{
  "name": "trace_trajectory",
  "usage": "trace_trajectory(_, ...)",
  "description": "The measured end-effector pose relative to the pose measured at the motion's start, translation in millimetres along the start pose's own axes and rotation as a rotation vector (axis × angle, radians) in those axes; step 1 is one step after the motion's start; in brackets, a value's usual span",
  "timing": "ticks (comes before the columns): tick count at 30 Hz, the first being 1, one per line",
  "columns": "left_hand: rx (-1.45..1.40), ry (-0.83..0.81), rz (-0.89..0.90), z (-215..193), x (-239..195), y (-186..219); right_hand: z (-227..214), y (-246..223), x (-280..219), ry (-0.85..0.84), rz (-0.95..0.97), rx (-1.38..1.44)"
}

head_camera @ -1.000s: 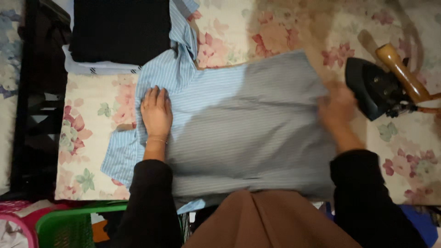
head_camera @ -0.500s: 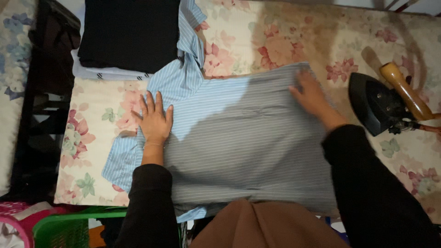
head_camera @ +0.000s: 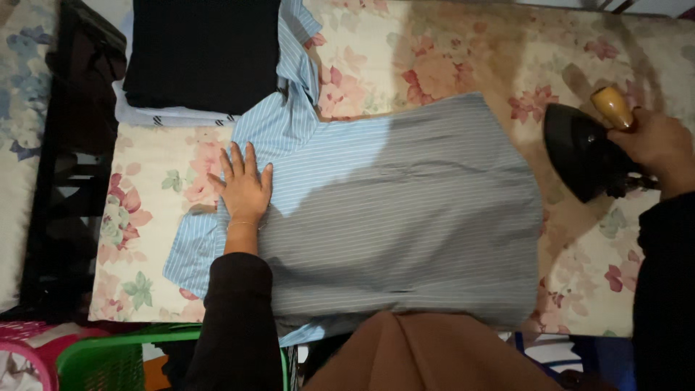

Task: The person irons a striped blue shirt on an ironing board, smoothing out the sleeves and main body before folding it into a compact rectangular shape.

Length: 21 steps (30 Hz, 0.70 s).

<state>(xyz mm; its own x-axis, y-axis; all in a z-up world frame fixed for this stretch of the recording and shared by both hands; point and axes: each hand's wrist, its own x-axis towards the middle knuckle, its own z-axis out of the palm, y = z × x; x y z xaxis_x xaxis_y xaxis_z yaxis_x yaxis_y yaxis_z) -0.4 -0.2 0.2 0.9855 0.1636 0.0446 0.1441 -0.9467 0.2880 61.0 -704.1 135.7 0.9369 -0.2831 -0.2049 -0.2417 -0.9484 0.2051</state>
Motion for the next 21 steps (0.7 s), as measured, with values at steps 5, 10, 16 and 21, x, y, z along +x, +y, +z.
trace_trajectory(5, 0.037, 0.064, 0.030, 0.9, -1.1, -0.9, -14.7, -17.8, 18.5, 0.041, -0.346, 0.094)
trace_trajectory(10, -0.048, 0.001, -0.018, -6.7, -2.3, 3.2, -26.0, -99.8, 30.8, -0.167, -0.531, 0.242)
trace_trajectory(16, -0.092, 0.075, -0.031, -4.2, 1.0, -1.1, -11.0, -177.2, 18.0, -0.123, -0.897, 0.283)
trace_trajectory(21, -0.212, 0.385, -0.175, -3.2, 4.6, -11.3, -20.6, -178.5, 14.7, 0.011, -0.876, 0.269)
